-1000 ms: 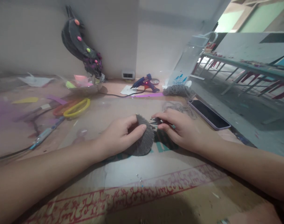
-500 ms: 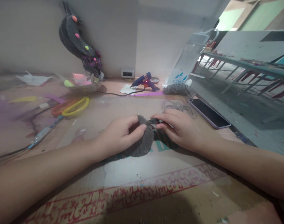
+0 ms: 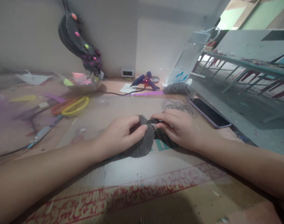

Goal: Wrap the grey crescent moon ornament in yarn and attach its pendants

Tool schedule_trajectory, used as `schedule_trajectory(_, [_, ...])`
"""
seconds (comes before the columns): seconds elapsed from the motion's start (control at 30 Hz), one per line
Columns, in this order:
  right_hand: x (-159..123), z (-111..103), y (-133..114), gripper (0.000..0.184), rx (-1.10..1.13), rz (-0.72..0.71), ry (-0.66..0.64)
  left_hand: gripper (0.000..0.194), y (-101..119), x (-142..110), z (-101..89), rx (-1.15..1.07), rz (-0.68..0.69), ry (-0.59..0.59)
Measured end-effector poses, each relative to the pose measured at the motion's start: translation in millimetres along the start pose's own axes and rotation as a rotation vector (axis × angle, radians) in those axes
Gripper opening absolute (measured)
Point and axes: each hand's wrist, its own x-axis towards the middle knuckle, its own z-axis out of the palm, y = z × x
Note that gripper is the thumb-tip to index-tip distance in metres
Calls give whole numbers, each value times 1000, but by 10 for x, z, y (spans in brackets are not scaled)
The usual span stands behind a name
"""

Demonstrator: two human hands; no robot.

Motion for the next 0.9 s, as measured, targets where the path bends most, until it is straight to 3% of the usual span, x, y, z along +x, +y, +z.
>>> schedule_trajectory(0.17, [-2,-10,1,32,17,5,-24,31,-7,-8,10,-26,0,-20])
schedule_trajectory(0.6, [-39,114,61,33,101,35,85,31,-42,11,28,-99,-23,-88])
schedule_trajectory(0.73, [-35,136,94,30,180,159,125,31,-55,33,33,-335,-124,40])
schedule_trajectory(0.83, [-16,226,233,36,196,328,216,28,-118,95,32,-570,-268,163])
schedule_trajectory(0.9, [-1,307,361,43,214,391,208,24,-174,142,28,-687,-336,207])
